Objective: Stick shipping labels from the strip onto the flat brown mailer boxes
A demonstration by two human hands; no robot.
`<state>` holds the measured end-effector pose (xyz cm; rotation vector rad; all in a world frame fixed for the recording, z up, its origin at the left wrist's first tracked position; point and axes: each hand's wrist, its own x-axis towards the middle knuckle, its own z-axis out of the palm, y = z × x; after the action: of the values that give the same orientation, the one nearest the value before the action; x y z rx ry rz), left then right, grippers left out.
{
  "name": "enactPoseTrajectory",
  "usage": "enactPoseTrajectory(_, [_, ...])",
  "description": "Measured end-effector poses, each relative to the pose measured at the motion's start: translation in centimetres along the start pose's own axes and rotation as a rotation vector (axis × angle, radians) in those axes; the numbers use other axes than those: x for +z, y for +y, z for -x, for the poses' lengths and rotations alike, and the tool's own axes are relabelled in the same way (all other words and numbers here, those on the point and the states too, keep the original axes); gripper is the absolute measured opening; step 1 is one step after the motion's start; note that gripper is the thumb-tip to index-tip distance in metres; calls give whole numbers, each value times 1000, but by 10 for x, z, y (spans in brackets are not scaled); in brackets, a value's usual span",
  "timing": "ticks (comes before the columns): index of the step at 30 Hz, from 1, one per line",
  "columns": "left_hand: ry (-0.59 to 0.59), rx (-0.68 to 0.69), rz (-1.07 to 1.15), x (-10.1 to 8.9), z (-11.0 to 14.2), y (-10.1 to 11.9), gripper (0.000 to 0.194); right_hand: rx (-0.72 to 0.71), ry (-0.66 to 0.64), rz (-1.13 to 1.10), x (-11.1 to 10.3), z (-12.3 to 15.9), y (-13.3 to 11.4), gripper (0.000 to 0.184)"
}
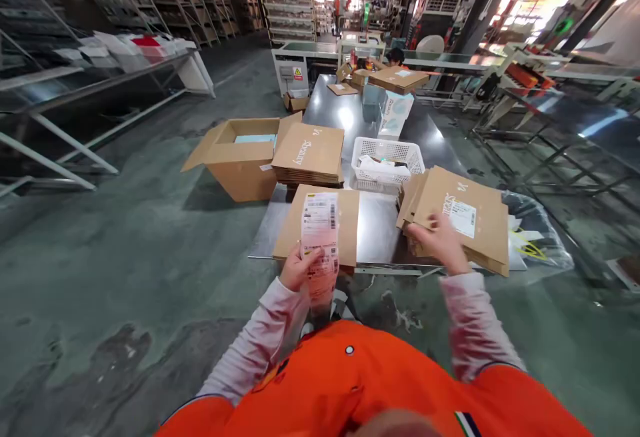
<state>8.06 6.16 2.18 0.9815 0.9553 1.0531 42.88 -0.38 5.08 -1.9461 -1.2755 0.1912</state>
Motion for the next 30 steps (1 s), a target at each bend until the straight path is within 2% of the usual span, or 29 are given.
enactPoseTrajectory(2, [-134,-20,-129,-1,7,-13,45,-57,-597,-433,64,33,-51,84])
enactPoseTrajectory(3, [-194,-34,-183,-3,10,-18,45,-64,-724,-614,93,51,-72,82])
enactPoseTrajectory(5, [-220,-34,-228,-10,15,-23,50,24,-620,-820,136,82,-98,62])
enactPoseTrajectory(6, [-177,-25,-221,-15,16,-25,51,43,-588,-846,149,94,-104,54])
enactPoseTrajectory(8, [-9,-4,-195,-24,18,-29,46,26,-668,-816,161,106,-104,48])
enactPoseTrajectory(10, [94,-16,-199,-30,20,-34,39,-11,-767,-770,160,104,-100,50])
enactPoseTrajectory(11, [114,-23,-212,-31,22,-37,36,-22,-769,-745,157,99,-99,48])
enactPoseTrajectory(14, [141,-8,-280,-27,29,-47,30,-129,-698,-593,149,84,-103,27])
enactPoseTrajectory(16, [247,19,-350,-21,34,-51,32,-215,-679,-465,146,80,-108,21])
enactPoseTrajectory(18, [368,25,-400,-15,37,-53,41,-234,-626,-384,145,80,-112,19])
enactPoseTrajectory(19, [393,19,-392,-13,36,-54,41,-234,-598,-357,146,80,-113,19])
enactPoseTrajectory(20, [379,5,-355,-11,34,-56,36,-241,-575,-341,148,77,-114,18])
enactPoseTrajectory(22, [234,-70,-231,-13,26,-61,31,-272,-535,-331,158,66,-112,16])
enactPoseTrajectory(25, [17,-271,-56,-25,14,-72,49,-279,-429,-270,188,29,-106,17])
enactPoseTrajectory(27, [-35,-378,48,-37,11,-81,53,-219,-349,-173,214,-2,-100,23])
enactPoseTrajectory(30, [-34,-470,93,-55,22,-98,60,-93,-291,-3,248,-43,-93,38])
